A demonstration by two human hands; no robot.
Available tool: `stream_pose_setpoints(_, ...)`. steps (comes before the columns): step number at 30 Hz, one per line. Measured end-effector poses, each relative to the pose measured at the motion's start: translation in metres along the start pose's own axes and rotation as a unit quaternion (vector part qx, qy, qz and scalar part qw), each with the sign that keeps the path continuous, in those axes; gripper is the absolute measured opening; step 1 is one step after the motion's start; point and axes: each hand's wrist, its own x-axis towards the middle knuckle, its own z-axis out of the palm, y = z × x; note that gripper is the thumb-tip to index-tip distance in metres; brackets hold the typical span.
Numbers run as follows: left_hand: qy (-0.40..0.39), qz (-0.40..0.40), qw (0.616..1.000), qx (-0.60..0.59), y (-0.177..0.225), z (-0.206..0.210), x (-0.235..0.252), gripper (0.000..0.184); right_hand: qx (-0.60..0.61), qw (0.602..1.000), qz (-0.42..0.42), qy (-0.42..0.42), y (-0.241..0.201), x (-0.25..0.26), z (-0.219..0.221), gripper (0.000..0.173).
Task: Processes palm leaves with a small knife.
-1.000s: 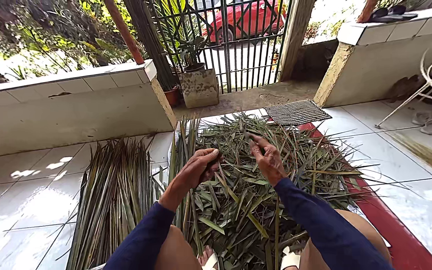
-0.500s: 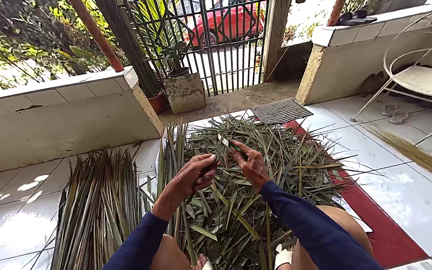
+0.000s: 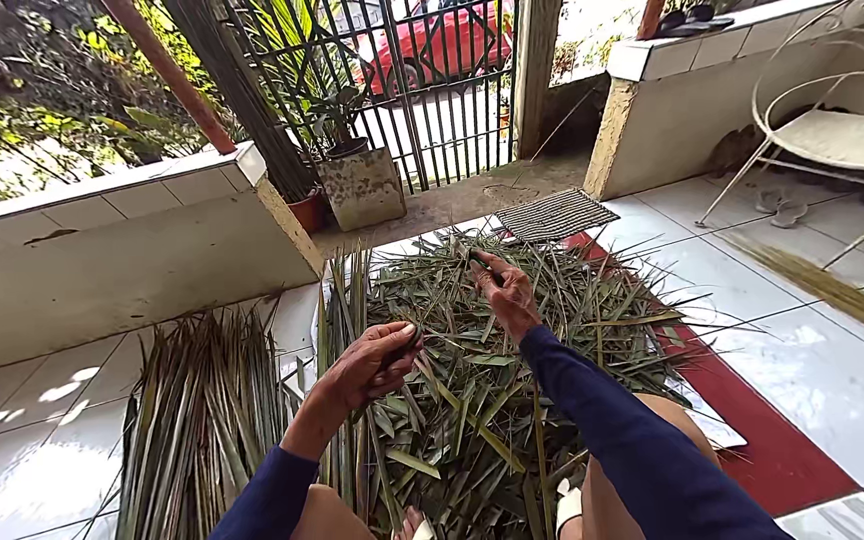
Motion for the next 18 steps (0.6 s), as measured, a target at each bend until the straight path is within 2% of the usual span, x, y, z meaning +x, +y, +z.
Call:
stream_pose_setpoints(6, 0.010, -0.007, 1.000, -0.001, -0.001, -0.003, -0.004, 0.032, -0.016, 0.995, 0.035, 0.087, 0.009, 0.016, -0.010, 0.035)
stream_pose_setpoints(9, 0.068, 0.020, 0.996, 0.054, 0.000, 0.003, 0.000, 0.032, -0.007, 0.994, 0.027, 0.110, 0.008, 0.019, -0.022, 0.036)
stream_pose_setpoints(11, 0.123, 0.043, 0.979, 0.158, 0.000, 0.005, 0.005, 0.033, -0.017, 0.998, 0.003, 0.068, 0.000, 0.006, -0.019, 0.035)
stream_pose_setpoints(13, 0.163, 0.056, 0.952, 0.252, -0.001, 0.005, 0.011, 0.033, -0.019, 1.000, -0.014, -0.012, -0.007, -0.013, -0.007, 0.033)
stream_pose_setpoints(16, 0.190, 0.070, 0.915, 0.348, -0.004, 0.006, 0.020, 0.033, -0.046, 0.990, -0.008, -0.132, -0.016, -0.037, 0.011, 0.034)
stream_pose_setpoints(18, 0.199, 0.078, 0.895, 0.392, -0.005, 0.006, 0.025, 0.033, -0.074, 0.983, -0.007, -0.165, -0.018, -0.044, 0.016, 0.036)
